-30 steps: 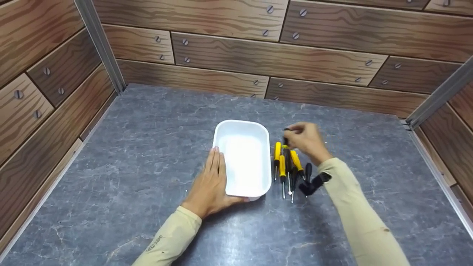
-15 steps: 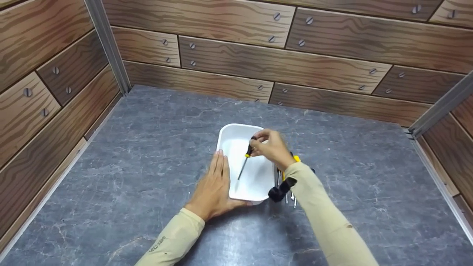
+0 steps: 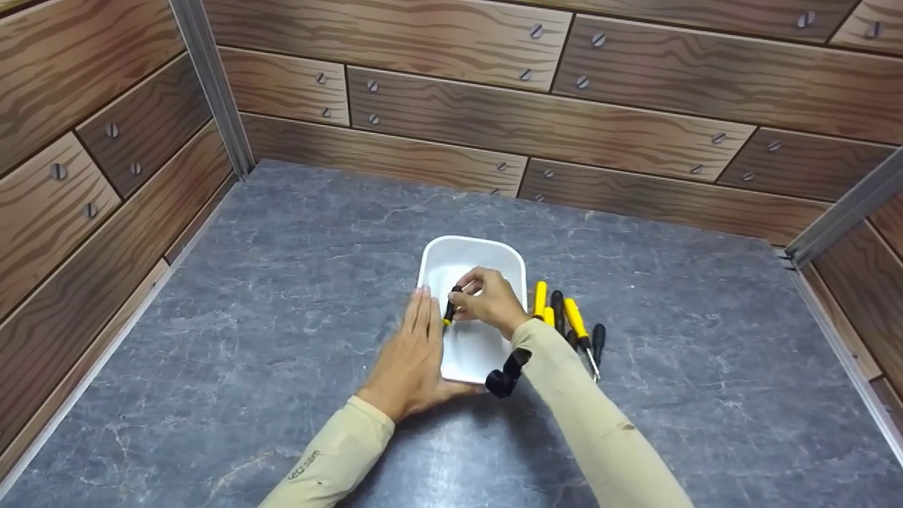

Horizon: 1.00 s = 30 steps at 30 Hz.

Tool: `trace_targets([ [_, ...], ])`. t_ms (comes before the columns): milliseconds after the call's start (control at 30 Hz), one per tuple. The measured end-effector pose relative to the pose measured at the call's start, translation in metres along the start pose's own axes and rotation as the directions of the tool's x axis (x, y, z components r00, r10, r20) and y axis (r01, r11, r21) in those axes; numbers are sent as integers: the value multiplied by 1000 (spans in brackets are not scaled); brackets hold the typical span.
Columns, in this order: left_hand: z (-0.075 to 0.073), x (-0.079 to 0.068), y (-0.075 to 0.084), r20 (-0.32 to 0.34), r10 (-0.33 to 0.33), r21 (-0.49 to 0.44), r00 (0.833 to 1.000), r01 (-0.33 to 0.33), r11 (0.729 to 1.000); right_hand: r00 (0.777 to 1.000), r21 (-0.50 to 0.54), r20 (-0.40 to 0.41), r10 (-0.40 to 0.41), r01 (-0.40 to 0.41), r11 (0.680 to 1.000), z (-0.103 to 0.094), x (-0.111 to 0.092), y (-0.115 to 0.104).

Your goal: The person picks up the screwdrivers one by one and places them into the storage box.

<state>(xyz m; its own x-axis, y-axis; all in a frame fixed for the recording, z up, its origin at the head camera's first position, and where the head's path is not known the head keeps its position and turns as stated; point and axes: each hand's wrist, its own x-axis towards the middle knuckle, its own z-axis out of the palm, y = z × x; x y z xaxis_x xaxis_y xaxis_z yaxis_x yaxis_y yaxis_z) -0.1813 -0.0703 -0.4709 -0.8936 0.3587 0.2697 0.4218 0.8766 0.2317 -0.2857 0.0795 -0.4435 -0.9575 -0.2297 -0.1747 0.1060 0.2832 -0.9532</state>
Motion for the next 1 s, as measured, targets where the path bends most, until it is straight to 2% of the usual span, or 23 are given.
trace_targets([
  [100, 0, 0, -1, 11, 3, 8, 1000, -3, 1000, 1000, -42, 10, 3, -3, 999, 5, 1, 1],
  [167, 1, 0, -1, 13, 9, 25, 1000, -9, 1000, 1000, -107, 7, -5, 6, 994, 7, 2, 1],
  [300, 1, 0, -1, -1, 39, 65, 999, -39, 997, 999, -291, -13, -29, 24, 957, 13, 4, 2],
  [400, 1, 0, -2, -1, 44, 77, 999, -44, 996, 999, -370, -20, -36, 26, 929, 17, 5, 3],
  [600, 0, 0, -2, 25, 27, 84, 999, -29, 996, 1000, -374, -14, -19, 12, 927, 22, 6, 6],
  [1000, 0, 0, -3, 19, 26, 67, 999, -27, 997, 1000, -407, -2, -30, 27, 913, 26, 7, 9],
])
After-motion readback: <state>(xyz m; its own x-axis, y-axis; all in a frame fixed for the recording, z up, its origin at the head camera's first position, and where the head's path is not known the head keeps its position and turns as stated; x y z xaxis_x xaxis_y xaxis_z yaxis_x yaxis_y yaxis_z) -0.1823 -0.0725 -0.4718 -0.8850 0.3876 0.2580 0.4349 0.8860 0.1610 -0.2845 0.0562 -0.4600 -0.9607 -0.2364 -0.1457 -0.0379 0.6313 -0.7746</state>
